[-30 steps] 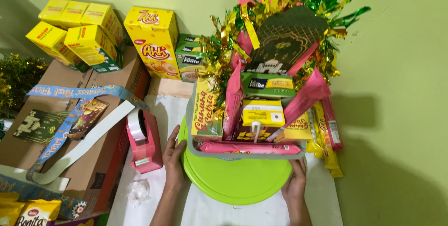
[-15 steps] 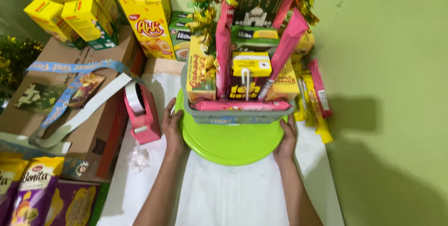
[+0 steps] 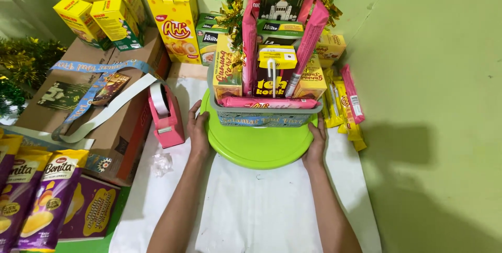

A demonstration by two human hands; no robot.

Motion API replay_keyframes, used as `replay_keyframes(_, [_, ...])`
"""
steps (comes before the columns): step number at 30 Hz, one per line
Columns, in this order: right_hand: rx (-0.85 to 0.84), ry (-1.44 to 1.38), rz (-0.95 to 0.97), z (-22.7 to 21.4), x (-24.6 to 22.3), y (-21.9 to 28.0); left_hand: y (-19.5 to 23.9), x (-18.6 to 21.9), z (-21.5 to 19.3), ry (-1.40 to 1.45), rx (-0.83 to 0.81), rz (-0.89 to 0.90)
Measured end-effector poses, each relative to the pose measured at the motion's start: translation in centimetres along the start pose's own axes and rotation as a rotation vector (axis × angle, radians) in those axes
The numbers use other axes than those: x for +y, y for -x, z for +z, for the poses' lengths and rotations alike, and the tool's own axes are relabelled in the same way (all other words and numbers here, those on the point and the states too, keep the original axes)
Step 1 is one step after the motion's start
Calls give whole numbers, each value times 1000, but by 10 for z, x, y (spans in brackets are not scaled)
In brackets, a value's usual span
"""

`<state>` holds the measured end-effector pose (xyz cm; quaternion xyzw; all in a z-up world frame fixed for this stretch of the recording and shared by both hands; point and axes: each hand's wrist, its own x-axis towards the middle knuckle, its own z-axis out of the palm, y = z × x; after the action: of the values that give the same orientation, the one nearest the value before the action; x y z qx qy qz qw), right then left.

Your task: Assembling a decorative gift hamper by arranging snacks and decorations

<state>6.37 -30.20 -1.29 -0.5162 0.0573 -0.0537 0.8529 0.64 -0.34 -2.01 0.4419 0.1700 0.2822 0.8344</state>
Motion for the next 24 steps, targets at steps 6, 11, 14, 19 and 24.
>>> replay_keyframes(6, [-14, 31, -6, 8, -12, 10, -2, -4, -2, -71, 24, 62])
replay_keyframes(11, [-18, 37, -27, 11, -15, 9, 2, 2, 4, -85, 21, 83])
replay_keyframes(14, [-17, 51, -21, 15, -19, 17, 4, 1, 1, -88, 34, 98])
replay_keyframes(19, [-27, 58, -12, 10, -16, 13, 6, 2, 4, -97, 100, 85])
replay_keyframes(24, [-20, 50, -8, 9, -15, 10, -3, -4, -1, -89, 108, 92])
